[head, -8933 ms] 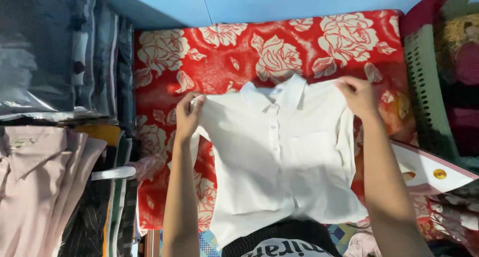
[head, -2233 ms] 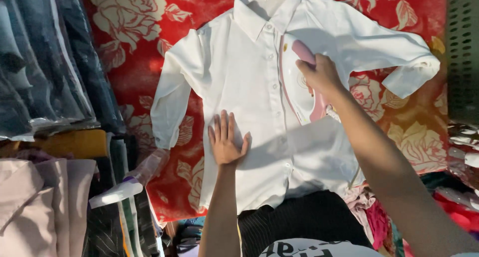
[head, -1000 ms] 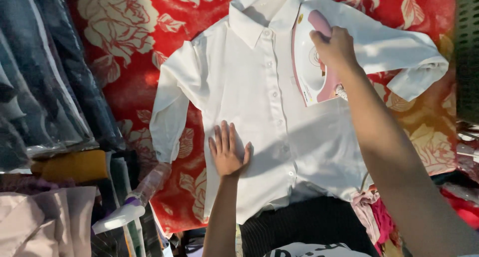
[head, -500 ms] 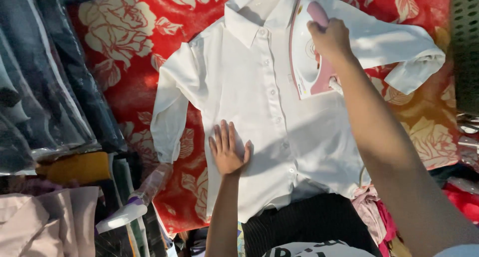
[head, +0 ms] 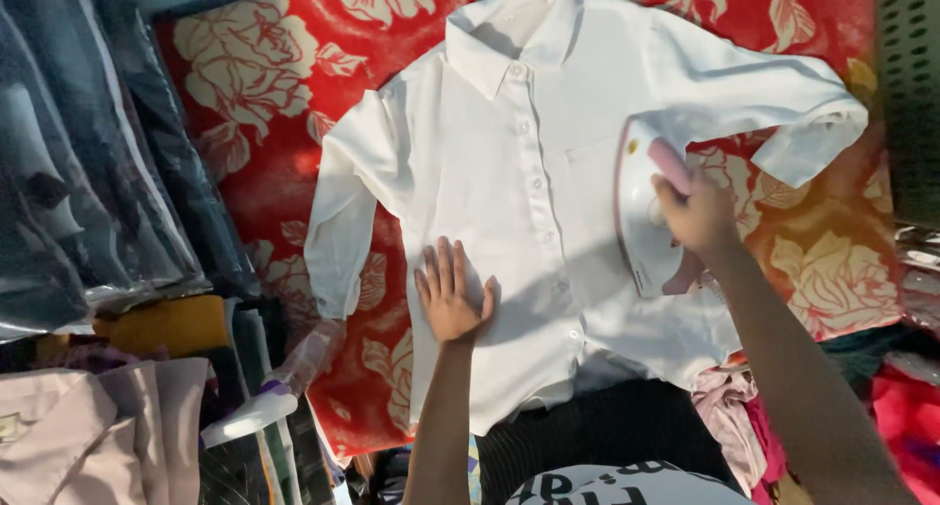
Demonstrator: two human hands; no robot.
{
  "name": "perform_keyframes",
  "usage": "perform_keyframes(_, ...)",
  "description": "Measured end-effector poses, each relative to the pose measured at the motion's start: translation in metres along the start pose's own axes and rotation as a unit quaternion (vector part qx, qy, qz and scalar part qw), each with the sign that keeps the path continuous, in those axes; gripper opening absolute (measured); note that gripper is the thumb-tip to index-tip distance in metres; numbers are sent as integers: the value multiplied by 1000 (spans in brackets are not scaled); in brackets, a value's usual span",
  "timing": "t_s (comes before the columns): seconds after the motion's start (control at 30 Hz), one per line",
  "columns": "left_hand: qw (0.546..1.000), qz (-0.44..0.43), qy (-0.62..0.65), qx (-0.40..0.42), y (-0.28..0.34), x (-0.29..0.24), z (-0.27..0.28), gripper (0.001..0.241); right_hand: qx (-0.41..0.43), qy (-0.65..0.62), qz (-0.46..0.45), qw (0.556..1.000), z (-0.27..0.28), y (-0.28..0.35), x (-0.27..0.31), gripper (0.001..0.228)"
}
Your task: The person buttons a white long-sleeved shirt laid on a red floral surface, then uses a pink iron to press the front and sleeves. The person folds the shirt neatly into a compact rectangle.
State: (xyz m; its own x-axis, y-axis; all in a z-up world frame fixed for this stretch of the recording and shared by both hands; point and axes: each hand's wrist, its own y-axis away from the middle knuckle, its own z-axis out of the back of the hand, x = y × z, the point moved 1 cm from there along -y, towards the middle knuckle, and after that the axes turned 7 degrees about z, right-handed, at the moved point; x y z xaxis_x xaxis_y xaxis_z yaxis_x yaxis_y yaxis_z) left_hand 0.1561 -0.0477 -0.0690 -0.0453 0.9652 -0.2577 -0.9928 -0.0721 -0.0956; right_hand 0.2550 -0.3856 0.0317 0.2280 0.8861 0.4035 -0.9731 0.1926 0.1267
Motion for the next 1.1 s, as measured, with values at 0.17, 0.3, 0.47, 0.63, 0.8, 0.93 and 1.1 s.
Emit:
perform_keyframes(0.17, 1000, -6, -8, 3, 0, -1, 1, 85, 92, -82, -55, 991, 4, 32, -42, 43)
perform_keyframes(0.3, 1000, 3, -15, 3, 4, 0, -3, 84, 45, -116, -182, 976, -3, 45, -73, 42)
perform_keyframes(0.47, 999, 18, -34, -3, 6, -1, 5, 85, 27, -217, -179, 959, -13, 20, -55, 44)
perform_keyframes(0.63, 971, 206, 82, -87, -5, 23, -12, 75, 95, -279, -114, 949, -34, 14, 88, 30)
perform_keyframes(0.8, 889, 342, 289, -103, -110, 58, -6, 70, 143, -143, 4, 979, -101, 35, 194, 43)
perform_keyframes(0.93, 874, 344, 334, -74, -157, 76, -29, 90, 122, -147, 33, 981, -108, -32, 226, 44)
perform_keyframes(1.1, 798, 367, 461, -127, -175, 126, -58, 90, 128, -342, -91, 926, -127, -99, 231, 44)
